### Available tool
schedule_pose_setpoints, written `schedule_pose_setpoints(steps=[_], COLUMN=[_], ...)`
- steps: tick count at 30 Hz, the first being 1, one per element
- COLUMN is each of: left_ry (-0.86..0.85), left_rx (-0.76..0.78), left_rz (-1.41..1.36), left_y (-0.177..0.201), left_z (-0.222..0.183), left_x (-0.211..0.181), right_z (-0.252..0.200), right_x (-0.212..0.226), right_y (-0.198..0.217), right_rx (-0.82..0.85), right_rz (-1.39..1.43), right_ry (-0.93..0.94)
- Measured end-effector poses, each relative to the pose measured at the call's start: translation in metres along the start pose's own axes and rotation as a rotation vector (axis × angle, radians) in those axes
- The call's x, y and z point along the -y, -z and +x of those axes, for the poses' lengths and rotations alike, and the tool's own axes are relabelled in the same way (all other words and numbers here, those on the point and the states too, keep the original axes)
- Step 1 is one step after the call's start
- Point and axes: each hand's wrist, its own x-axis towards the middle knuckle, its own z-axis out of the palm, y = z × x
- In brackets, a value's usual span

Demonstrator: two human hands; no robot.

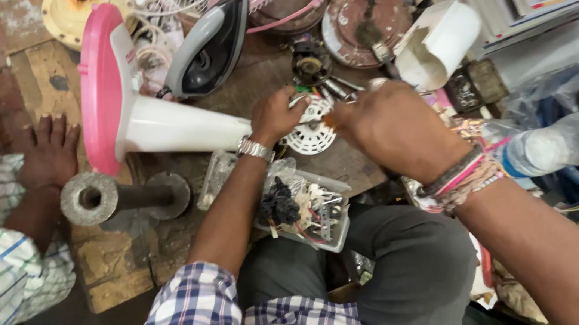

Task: The person sits on the floor and uses a screwdriver to remove screws from a white plastic fan motor housing. They then open a small plastic bag, remove a small metal part, and place it into the housing before continuing to adjust the internal components.

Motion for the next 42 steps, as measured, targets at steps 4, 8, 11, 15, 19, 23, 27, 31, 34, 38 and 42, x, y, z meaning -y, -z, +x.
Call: schedule_pose_setpoints(steps=[4, 8, 11, 15, 19, 23, 27, 31, 34, 38, 42], left_ry=[0.001, 0.018, 0.007, 0.008, 0.032, 0.018, 0.037, 0.026, 0.014, 0.001, 0.044], left_rx=[0.005, -0.008, -0.027, -0.022, -0.016, -0.010, -0.011, -0.010, -0.020, -0.058, -0.028], left_rz=[-0.044, 0.046, 0.043, 0.040, 0.009, 0.048, 0.032, -0.004, 0.002, -0.020, 0.005], left_y=[0.005, 0.004, 0.003, 0.008, 0.006, 0.010, 0.008, 0.006, 0.003, 0.004, 0.003], left_z=[0.001, -0.005, -0.006, -0.003, -0.006, 0.000, -0.006, 0.000, 0.001, -0.003, -0.005], left_x=[-0.007, -0.004, -0.003, -0.011, -0.007, -0.010, -0.010, -0.005, 0.000, 0.000, -0.003], right_z=[0.010, 0.003, -0.008, -0.003, 0.010, 0.018, 0.016, -0.003, -0.035, -0.079, -0.101], right_x=[0.000, 0.006, 0.006, 0.001, 0.000, 0.015, 0.013, 0.010, 0.016, 0.015, 0.006], right_y=[0.001, -0.001, 0.006, 0.023, 0.021, 0.008, -0.008, -0.007, -0.001, -0.009, -0.036], right_rx=[0.118, 0.103, -0.106, -0.028, -0.069, 0.085, 0.035, 0.012, -0.102, -0.190, -0.264], right_rz=[0.158, 0.210, -0.010, -0.248, -0.128, 0.099, 0.217, 0.287, 0.292, 0.267, 0.299], right_ry=[-0.501, -0.500, -0.086, 0.232, 0.245, -0.341, -0.490, -0.497, -0.518, -0.697, -0.850])
